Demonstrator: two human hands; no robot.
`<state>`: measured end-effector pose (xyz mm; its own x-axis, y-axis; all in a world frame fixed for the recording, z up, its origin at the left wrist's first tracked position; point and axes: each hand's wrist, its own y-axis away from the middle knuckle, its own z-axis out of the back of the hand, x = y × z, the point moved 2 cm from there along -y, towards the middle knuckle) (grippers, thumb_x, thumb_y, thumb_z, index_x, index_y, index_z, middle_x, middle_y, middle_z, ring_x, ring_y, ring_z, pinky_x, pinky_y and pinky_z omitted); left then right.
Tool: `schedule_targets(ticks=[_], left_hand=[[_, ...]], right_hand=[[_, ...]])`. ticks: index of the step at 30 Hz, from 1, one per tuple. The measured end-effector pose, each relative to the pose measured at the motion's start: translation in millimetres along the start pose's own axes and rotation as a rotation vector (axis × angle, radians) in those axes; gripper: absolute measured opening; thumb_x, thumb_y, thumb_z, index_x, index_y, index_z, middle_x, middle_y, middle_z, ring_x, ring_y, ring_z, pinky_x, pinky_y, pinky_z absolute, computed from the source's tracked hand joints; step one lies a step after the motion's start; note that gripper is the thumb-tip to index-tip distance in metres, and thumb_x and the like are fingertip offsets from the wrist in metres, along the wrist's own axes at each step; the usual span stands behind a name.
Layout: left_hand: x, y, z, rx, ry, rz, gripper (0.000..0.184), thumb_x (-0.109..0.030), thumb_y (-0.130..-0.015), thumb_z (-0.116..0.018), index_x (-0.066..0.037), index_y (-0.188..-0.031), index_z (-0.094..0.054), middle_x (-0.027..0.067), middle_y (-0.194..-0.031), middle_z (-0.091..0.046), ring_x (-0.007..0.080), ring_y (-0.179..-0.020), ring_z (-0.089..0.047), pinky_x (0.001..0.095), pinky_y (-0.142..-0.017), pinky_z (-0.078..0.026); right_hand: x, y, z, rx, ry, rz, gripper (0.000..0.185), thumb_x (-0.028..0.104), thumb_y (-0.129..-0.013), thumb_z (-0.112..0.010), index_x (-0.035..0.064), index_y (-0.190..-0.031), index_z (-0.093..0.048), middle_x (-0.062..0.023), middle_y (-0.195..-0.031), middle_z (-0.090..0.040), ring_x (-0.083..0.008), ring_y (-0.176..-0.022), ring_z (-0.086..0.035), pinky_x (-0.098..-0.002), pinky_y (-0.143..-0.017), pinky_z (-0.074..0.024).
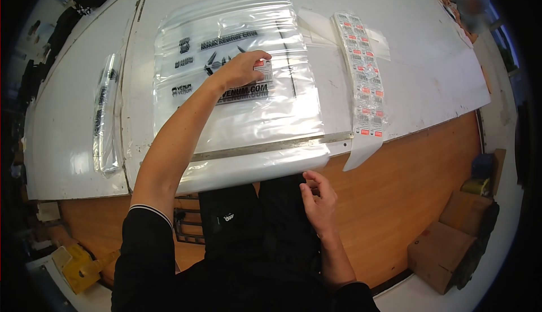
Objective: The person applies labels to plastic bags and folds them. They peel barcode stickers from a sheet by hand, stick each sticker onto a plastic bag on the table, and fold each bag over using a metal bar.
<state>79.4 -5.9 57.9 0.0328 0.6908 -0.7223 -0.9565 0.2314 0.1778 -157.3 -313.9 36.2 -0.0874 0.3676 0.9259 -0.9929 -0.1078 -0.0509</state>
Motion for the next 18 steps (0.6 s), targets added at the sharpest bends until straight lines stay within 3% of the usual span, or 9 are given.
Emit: schedule_targets(ticks=[18], left_hand=[[11, -7, -12, -0.066, -0.093, -0.057, 0.053, -0.009, -0.084, -0.071, -0.005, -0.136, -0.059, 0.0196, -0.122, -0.069, 0.0323, -0.120, -0.064, 0.0390, -0.102, -0.049]], right_hand=[[-3, 1, -1, -0.014, -0.009, -0.014, 0.030, -0.002, -0.089, -0.074, 0.0007, -0.118, -0.067, -0.0119, -0.107, -0.073, -0.0187, -0.079, -0.070, -0.0302, -0.067, -0.0562]])
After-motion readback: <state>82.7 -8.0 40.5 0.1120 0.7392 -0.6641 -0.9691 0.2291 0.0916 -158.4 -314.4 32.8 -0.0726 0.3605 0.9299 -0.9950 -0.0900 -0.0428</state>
